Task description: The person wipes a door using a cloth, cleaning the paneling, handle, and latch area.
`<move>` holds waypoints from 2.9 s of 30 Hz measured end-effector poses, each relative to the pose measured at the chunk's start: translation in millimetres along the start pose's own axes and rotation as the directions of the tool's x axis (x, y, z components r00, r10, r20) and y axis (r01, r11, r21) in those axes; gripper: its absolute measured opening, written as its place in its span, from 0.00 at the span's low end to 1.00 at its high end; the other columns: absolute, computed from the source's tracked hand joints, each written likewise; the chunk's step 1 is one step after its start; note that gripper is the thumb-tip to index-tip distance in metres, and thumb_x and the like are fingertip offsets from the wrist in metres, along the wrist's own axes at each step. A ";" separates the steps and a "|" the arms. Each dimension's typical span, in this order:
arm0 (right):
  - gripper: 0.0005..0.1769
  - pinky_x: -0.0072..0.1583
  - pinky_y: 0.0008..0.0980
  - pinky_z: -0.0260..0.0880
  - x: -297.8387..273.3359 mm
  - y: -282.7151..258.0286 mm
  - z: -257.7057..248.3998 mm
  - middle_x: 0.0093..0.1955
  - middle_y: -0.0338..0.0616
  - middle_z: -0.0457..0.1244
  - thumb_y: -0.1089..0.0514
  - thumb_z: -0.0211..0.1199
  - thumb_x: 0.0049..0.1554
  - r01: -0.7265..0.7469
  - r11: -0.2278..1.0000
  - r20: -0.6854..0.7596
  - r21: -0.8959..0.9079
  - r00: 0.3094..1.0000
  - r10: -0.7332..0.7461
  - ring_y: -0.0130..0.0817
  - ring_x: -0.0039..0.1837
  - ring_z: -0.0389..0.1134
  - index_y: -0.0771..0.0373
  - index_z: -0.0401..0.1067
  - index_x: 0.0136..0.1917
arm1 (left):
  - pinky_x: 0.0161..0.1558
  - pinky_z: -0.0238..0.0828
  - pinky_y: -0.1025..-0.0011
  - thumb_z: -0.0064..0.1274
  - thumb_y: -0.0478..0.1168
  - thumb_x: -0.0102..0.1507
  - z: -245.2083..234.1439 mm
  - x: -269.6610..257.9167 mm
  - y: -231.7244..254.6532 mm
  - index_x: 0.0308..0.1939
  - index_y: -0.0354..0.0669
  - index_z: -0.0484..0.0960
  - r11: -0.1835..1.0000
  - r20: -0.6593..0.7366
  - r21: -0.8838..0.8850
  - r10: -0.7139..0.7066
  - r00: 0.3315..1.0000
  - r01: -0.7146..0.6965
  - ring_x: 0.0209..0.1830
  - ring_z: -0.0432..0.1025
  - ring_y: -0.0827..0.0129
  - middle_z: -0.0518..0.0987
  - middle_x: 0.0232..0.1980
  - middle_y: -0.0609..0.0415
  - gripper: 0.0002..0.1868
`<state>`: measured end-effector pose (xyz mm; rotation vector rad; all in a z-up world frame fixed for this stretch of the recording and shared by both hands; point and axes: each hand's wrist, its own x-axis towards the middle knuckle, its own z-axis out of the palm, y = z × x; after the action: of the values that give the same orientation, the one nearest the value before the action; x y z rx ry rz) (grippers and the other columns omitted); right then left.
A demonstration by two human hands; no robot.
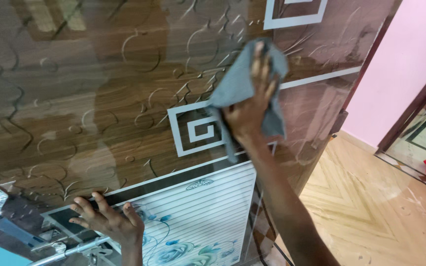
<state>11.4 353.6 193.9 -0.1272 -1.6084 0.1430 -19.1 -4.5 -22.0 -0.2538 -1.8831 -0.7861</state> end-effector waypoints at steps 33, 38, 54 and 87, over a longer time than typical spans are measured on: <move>0.34 0.83 0.63 0.32 -123.7 -4.9 -21.4 0.85 0.60 0.43 0.40 0.44 0.71 0.001 0.999 0.044 0.042 0.999 -0.003 0.60 0.87 0.37 0.61 0.54 0.82 | 0.67 0.57 0.48 0.47 0.53 0.73 14.0 135.1 108.0 0.61 0.47 0.77 0.949 0.051 -0.314 0.033 0.998 -0.015 0.67 0.71 0.48 0.80 0.60 0.43 0.19; 0.35 0.83 0.63 0.33 -119.8 -5.2 -21.7 0.85 0.59 0.44 0.39 0.44 0.69 0.007 0.998 0.036 0.061 0.999 -0.009 0.61 0.86 0.38 0.62 0.56 0.81 | 0.73 0.23 0.29 0.51 0.62 0.60 17.1 94.9 170.6 0.69 0.57 0.70 0.875 0.126 -0.163 0.478 0.869 -0.457 0.75 0.58 0.39 0.72 0.70 0.36 0.35; 0.35 0.83 0.65 0.33 -124.4 0.9 -22.7 0.85 0.61 0.44 0.40 0.44 0.71 0.010 0.997 0.069 0.081 0.997 -0.016 0.62 0.87 0.37 0.64 0.57 0.81 | 0.78 0.20 0.33 0.35 0.69 0.70 -17.1 167.0 104.9 0.79 0.65 0.60 0.940 0.024 0.220 0.264 0.964 -0.263 0.83 0.41 0.41 0.55 0.81 0.42 0.36; 0.34 0.83 0.65 0.34 -122.5 -3.2 -24.3 0.85 0.59 0.44 0.39 0.43 0.71 0.029 0.997 0.050 0.070 0.998 -0.033 0.59 0.87 0.37 0.62 0.55 0.82 | 0.79 0.20 0.25 0.42 0.68 0.76 -0.9 159.8 131.9 0.81 0.86 0.58 0.769 0.096 0.160 0.612 0.785 -0.619 0.87 0.15 0.56 0.47 0.83 0.52 0.29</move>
<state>41.0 330.0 74.9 -0.0452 -1.6534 0.1794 -23.0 68.1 172.0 -0.7336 -1.7304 -0.1516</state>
